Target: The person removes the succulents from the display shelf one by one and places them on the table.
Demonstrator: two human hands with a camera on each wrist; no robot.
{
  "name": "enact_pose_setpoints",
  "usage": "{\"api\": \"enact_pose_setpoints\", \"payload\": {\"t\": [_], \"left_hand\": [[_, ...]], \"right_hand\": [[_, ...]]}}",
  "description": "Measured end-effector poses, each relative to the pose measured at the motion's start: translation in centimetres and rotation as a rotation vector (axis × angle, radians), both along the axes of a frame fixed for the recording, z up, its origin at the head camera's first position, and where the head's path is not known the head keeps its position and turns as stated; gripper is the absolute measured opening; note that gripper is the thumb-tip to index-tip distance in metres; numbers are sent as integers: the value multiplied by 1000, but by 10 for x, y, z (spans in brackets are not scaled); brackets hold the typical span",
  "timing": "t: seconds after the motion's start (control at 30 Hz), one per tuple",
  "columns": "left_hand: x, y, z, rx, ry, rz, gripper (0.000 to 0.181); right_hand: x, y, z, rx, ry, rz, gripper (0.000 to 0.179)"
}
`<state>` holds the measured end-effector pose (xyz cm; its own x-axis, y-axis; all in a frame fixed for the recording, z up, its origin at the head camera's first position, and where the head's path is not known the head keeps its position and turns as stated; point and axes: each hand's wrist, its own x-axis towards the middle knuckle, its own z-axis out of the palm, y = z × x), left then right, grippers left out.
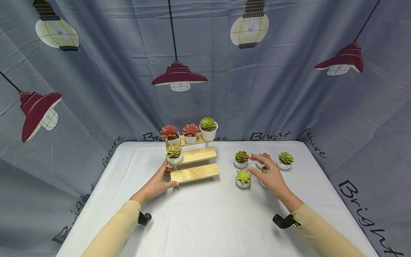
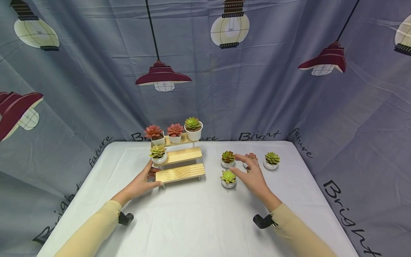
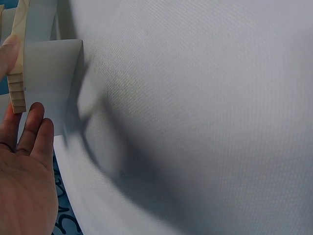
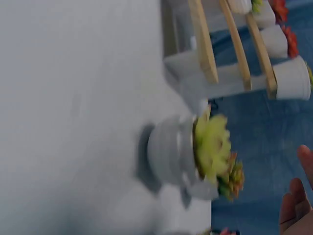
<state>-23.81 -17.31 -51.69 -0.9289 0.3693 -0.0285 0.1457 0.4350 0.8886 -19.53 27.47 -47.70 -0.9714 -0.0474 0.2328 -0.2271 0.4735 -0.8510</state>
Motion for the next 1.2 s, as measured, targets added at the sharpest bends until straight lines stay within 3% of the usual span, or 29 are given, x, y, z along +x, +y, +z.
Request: {"api": "enact_pose_setpoints", "payload": {"t": [0.23, 0.7, 0.97, 1.2], "left_hand": [[0, 0, 1, -10, -12, 10, 119], [-2, -3, -2, -3, -17, 20, 119], [-3, -1, -1, -2, 1, 5, 120], [-2, -1, -2, -6, 5, -1, 119]], "right_hand": [[-11, -46, 6, -70, -17, 104, 60], [-34, -127, 10, -103, -31, 231, 65], [-42, -167, 15, -66, -38, 260, 69], [-49, -188, 14, 26, 2, 205, 68]]}}
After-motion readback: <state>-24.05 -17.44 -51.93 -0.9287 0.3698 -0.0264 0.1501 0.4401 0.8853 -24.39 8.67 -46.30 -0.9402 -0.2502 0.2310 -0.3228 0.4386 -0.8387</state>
